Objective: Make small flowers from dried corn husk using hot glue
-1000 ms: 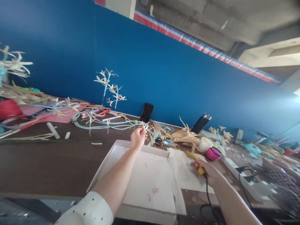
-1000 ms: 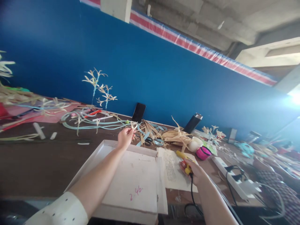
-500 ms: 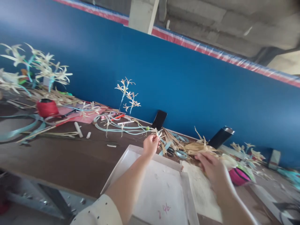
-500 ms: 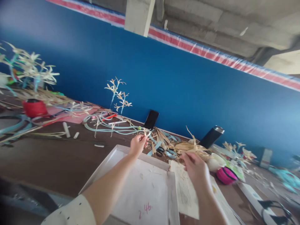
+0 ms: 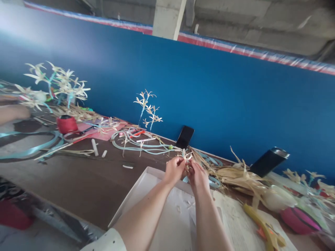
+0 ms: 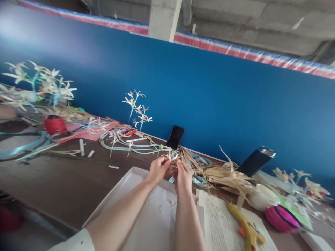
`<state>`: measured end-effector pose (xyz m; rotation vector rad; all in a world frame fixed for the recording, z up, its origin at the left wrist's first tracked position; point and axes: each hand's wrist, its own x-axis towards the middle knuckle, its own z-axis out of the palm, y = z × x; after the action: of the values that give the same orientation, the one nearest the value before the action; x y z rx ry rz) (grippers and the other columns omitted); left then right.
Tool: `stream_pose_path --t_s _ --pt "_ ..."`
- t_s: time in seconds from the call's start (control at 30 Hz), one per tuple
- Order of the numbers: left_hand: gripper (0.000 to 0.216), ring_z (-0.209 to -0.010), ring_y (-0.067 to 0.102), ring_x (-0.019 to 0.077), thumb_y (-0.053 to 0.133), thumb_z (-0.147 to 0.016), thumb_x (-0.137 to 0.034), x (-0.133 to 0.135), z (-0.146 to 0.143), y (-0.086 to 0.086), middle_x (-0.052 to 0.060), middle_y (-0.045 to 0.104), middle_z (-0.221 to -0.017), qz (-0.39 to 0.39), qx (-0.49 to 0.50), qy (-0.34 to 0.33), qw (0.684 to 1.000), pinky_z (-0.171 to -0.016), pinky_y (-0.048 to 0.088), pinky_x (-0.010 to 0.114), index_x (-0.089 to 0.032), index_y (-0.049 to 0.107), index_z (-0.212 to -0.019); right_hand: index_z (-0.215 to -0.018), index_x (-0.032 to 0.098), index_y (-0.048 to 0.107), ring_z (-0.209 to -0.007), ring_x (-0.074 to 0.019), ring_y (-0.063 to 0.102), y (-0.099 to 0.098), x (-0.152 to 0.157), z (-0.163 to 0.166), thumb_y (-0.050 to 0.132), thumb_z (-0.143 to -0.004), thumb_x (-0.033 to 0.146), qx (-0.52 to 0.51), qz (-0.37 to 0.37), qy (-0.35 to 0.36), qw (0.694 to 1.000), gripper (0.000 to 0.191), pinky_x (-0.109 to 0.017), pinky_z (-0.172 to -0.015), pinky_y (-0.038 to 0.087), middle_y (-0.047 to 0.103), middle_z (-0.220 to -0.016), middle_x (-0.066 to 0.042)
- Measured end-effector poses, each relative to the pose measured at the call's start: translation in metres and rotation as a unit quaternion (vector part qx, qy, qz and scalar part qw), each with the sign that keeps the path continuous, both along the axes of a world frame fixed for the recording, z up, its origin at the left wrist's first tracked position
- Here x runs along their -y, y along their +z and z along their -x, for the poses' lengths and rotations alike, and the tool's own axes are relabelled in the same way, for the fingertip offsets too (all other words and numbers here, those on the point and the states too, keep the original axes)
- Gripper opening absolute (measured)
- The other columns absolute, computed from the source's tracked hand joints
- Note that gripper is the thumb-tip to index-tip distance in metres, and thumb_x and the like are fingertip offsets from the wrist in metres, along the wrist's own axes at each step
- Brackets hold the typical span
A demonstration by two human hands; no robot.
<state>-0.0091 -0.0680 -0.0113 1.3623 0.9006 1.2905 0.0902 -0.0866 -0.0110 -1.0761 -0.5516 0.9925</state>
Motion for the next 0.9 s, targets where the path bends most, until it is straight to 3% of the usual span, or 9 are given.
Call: stream_pose_path --t_s 0.27,0.57,0.9 --pt "0.024 -0.055 0.061 0.0120 0.054 -0.077 -0.036 0.007 -0.001 0.008 0.003 0.067 -0.070 0.022 -0.017 -0.012 1.000 -0.048 0.046 0.019 -0.013 0.062 -0.078 -0.080 0.018 0.066 -0.046 -0.0101 0.052 0.003 0.009 -0.002 0.077 -0.054 0.035 0.005 -0.002 -0.012 1.000 0.034 -0.019 -0.039 0.038 0.064 -0.063 -0.001" --pt "0.024 -0.059 0.063 0.0126 0.055 -0.077 -0.036 0.000 -0.003 -0.003 0.002 0.066 -0.069 0.001 -0.006 -0.019 1.000 -0.051 0.048 0.019 -0.014 0.063 -0.080 -0.076 0.016 0.064 -0.036 -0.0054 0.035 0.001 0.009 -0.004 0.078 -0.052 0.040 0.059 0.007 -0.045 0.997 0.036 -0.018 -0.035 0.027 0.044 -0.042 0.008" --pt "0.011 -0.069 0.066 0.0144 0.057 -0.074 -0.022 0.004 -0.005 0.005 0.001 0.067 -0.072 0.029 0.038 -0.042 0.998 -0.057 0.052 0.020 -0.015 0.064 -0.071 -0.074 0.017 0.064 -0.040 -0.0063 0.041 0.001 0.009 -0.005 0.078 -0.054 0.039 0.041 -0.026 -0.032 0.998 0.034 -0.018 -0.037 0.030 0.050 -0.047 0.006"
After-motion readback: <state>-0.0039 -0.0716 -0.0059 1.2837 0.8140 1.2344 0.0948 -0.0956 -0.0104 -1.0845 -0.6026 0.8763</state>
